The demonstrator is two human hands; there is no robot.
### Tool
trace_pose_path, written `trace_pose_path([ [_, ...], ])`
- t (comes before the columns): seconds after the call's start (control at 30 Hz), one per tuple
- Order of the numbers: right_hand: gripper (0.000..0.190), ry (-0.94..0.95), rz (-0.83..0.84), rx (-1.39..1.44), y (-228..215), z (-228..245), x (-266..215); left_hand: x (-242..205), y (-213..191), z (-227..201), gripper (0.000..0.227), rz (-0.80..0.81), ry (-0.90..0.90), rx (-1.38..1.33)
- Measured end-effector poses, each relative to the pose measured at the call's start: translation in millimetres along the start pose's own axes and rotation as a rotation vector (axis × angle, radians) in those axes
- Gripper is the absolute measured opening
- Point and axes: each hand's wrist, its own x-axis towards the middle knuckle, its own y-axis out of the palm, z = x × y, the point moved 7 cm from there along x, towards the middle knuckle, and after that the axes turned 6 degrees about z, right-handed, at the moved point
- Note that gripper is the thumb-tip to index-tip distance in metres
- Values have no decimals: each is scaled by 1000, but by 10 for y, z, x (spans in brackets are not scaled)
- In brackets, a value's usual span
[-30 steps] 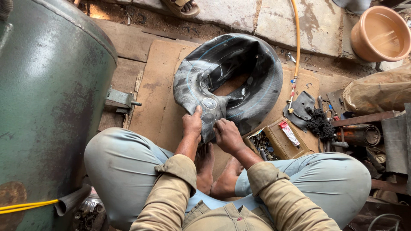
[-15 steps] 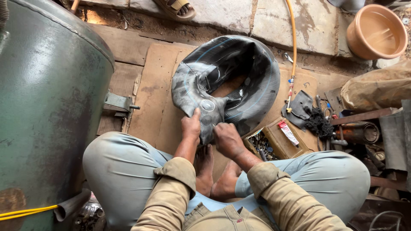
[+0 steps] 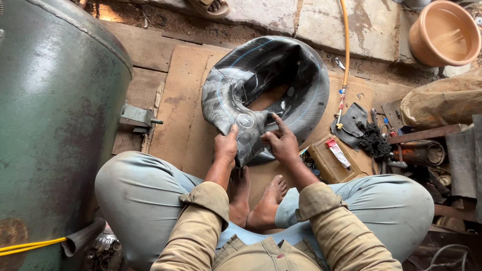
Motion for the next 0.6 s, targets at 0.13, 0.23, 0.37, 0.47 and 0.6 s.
trace_pose_path([
  [0.13, 17, 185, 109, 235, 145, -291, 10, -28, 14, 0, 43, -17, -26, 49],
  [0.23, 12, 286, 80, 201, 240, -382, -120, -55, 23, 8, 43, -2, -39, 52],
  [0.37, 12, 370, 76, 264, 351, -432, -170, -46, 42, 44, 43, 50, -19, -19],
  [0.47, 13, 446, 82, 303, 408, -494, -168, -8, 34, 78, 42, 64, 3, -28],
  [0.6, 13, 458, 94, 312, 436, -551, -140, 29, 25, 126, 41, 91, 60, -49],
])
